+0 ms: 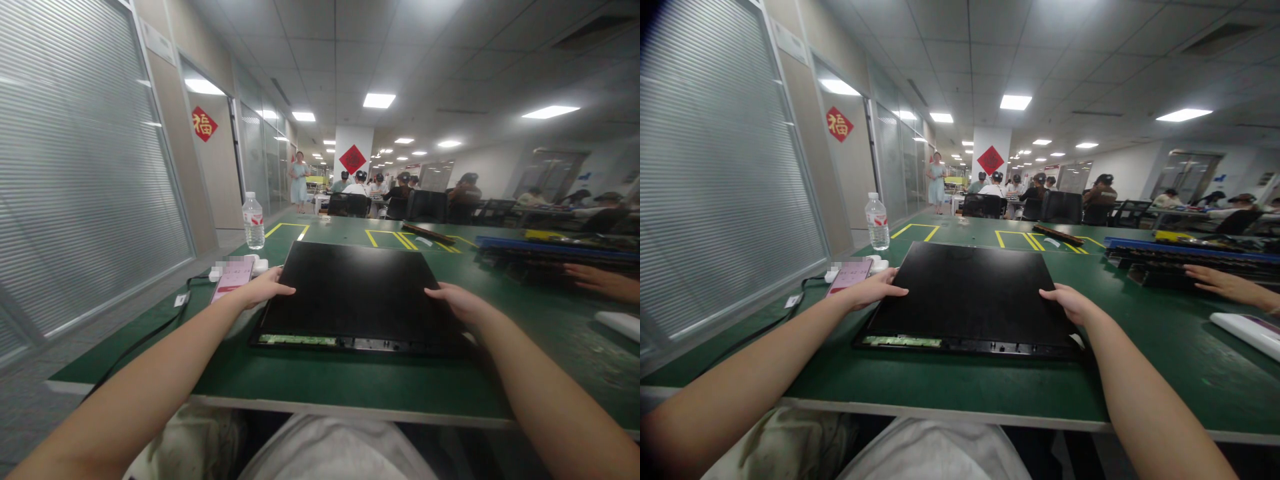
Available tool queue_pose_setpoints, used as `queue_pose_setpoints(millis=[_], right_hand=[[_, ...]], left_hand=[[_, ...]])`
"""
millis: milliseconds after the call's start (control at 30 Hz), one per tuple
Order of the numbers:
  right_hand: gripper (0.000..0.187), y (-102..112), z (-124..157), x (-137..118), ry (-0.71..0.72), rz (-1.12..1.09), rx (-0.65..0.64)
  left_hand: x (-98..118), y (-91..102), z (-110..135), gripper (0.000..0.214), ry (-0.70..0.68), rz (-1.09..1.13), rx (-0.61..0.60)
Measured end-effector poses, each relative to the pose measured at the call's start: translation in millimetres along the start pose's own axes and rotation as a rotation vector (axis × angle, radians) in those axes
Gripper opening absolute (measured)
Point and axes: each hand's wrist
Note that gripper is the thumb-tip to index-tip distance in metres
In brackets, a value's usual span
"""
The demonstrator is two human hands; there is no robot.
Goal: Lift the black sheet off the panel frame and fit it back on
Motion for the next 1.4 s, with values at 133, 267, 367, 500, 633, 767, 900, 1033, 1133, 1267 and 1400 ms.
queue_pose_setpoints(millis=[133, 267, 367, 500, 633, 767, 900, 1033, 1133, 1267, 1400], right_hand=[[0.041, 1, -1, 1, 0.017, 0.006, -0.024], [0.037, 2, -1, 0, 0.010, 0.035, -0.013], [0.037, 1, 1, -1, 0.002, 0.029, -0.022], [0.037, 0, 2, -2, -0.015, 0.031, -0.002], [0.038, 1, 2, -2, -0.009, 0.026, -0.005], [0.036, 2, 2, -2, -0.008, 0.035, -0.018], [0.035, 2, 0, -1, -0.006, 0.027, -0.031], [0.035, 1, 0, 0, -0.004, 0.007, -0.016], [0.034, 0, 3, -2, -0.016, 0.020, -0.018], [0.035, -2, 8, -5, -0.023, 0.029, -0.025], [0.038, -3, 9, -5, -0.022, 0.016, -0.018]], left_hand=[[0, -0.6, -1, 0.057, -0.026, -0.050, -0.048], [-2, 0.0, -3, 0.051, -0.035, -0.104, -0.066], [-4, 0.5, -4, 0.052, -0.049, -0.109, -0.066], [-4, -0.8, -4, 0.056, -0.079, -0.106, -0.066], [0, -5.1, 0, 0.061, -0.076, -0.075, -0.045], [4, -8.7, 4, 0.065, -0.077, -0.034, -0.008], [5, -9.3, 5, 0.069, -0.075, -0.016, 0.019], [4, -8.6, 3, 0.067, -0.107, -0.046, 0.031], [4, -7.7, 2, 0.067, -0.116, -0.093, 0.072], [4, -4.6, 3, 0.064, -0.135, -0.236, 0.135], [3, 0.9, 1, 0.061, -0.185, -0.391, 0.161]])
Point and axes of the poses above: each hand's wrist, its own z-axis away from the middle knuckle, its own y-axis out of the back of the hand, x = y × z, and after that the axes turned 7 degrees about z, right-handed
